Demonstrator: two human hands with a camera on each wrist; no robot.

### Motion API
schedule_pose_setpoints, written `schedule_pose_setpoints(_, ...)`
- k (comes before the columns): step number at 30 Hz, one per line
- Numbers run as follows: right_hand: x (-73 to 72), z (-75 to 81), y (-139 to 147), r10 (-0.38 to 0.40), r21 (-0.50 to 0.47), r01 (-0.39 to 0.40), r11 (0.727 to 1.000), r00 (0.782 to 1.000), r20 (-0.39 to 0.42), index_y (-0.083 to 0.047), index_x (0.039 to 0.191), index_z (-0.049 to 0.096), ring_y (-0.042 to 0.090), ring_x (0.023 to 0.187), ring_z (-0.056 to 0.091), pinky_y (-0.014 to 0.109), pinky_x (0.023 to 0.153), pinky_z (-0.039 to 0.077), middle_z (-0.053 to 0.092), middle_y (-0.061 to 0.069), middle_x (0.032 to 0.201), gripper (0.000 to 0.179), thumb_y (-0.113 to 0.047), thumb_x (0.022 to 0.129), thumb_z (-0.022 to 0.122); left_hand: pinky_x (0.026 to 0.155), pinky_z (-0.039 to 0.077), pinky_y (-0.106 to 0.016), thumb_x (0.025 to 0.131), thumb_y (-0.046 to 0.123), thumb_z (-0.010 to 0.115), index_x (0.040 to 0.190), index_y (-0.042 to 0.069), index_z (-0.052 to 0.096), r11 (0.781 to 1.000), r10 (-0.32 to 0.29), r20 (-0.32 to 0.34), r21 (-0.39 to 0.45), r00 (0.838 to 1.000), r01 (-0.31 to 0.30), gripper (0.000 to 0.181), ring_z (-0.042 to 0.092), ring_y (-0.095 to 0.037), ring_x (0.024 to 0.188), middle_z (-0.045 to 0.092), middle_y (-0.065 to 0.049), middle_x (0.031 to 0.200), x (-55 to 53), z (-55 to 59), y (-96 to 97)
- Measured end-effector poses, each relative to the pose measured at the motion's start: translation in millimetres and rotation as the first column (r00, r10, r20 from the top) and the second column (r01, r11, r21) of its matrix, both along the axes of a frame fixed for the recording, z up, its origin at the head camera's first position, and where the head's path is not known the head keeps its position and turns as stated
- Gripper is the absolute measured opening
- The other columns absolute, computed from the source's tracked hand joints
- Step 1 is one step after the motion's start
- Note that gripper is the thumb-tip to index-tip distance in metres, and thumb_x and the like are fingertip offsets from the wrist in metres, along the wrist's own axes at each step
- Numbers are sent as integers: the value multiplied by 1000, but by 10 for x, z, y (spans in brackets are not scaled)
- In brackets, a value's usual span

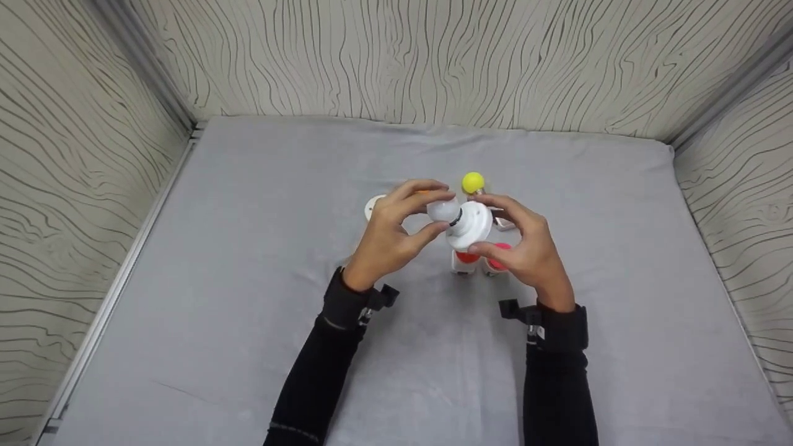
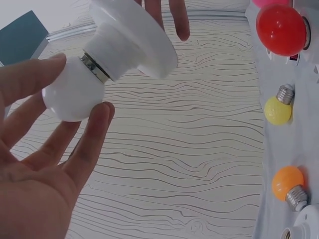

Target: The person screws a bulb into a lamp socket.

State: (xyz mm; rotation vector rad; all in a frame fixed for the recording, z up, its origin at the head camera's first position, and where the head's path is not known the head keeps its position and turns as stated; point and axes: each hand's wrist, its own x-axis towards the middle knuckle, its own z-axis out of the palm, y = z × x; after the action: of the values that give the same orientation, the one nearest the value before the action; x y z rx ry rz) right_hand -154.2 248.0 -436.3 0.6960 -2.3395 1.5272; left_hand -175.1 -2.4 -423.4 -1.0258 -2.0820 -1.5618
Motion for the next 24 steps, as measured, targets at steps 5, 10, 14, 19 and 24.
schedule_pose_setpoints(5, 24, 27, 68, -43, 82, 40, 996, 998, 38, -12, 142, 67, -2, 124, 65, 14, 100, 50, 73, 11, 139, 77, -4, 71, 97, 99, 65, -26, 93, 8, 82, 132, -1, 71, 998, -50, 30, 43, 998, 49, 41, 72, -26, 123, 70, -18, 132, -6, 18, 57)
schedule_pose_setpoints(10, 31, 50, 115, -54, 132, 51, 990, 998, 19, -13, 141, 69, -2, 123, 63, 13, 99, 48, 74, 8, 138, 78, -9, 69, 100, 102, 64, -28, 93, 3, 80, 134, -7, 67, 990, -113, 64, 97, 992, 106, 44, 72, -31, 124, 68, -23, 132, -5, 45, 105)
schedule_pose_setpoints(14, 28, 62, 157, -48, 142, 48, 989, 999, 1, -12, 140, 69, 3, 129, 64, 10, 106, 47, 73, 9, 138, 77, -9, 69, 99, 102, 64, -29, 93, 2, 80, 134, -6, 67, 989, -109, 66, 108, 992, 101, 44, 72, -31, 124, 69, -22, 133, 0, 40, 146)
schedule_pose_setpoints(19, 38, 77, 235, -50, 171, 51, 984, 999, -9, -10, 140, 70, 8, 132, 64, 9, 114, 45, 74, 10, 137, 76, -9, 70, 99, 102, 64, -26, 93, 3, 80, 135, -5, 68, 992, -86, 48, 96, 995, 81, 45, 73, -30, 124, 70, -22, 135, 11, -9, 251)
schedule_pose_setpoints(24, 104, 92, 400, -67, 229, 70, 971, 998, -22, -8, 140, 69, -6, 132, 58, 6, 113, 43, 73, 12, 139, 76, -11, 70, 99, 107, 61, -26, 97, 2, 75, 141, -6, 64, 991, -124, 7, 54, 992, 123, 46, 69, -31, 131, 66, -23, 142, 46, -48, 434)
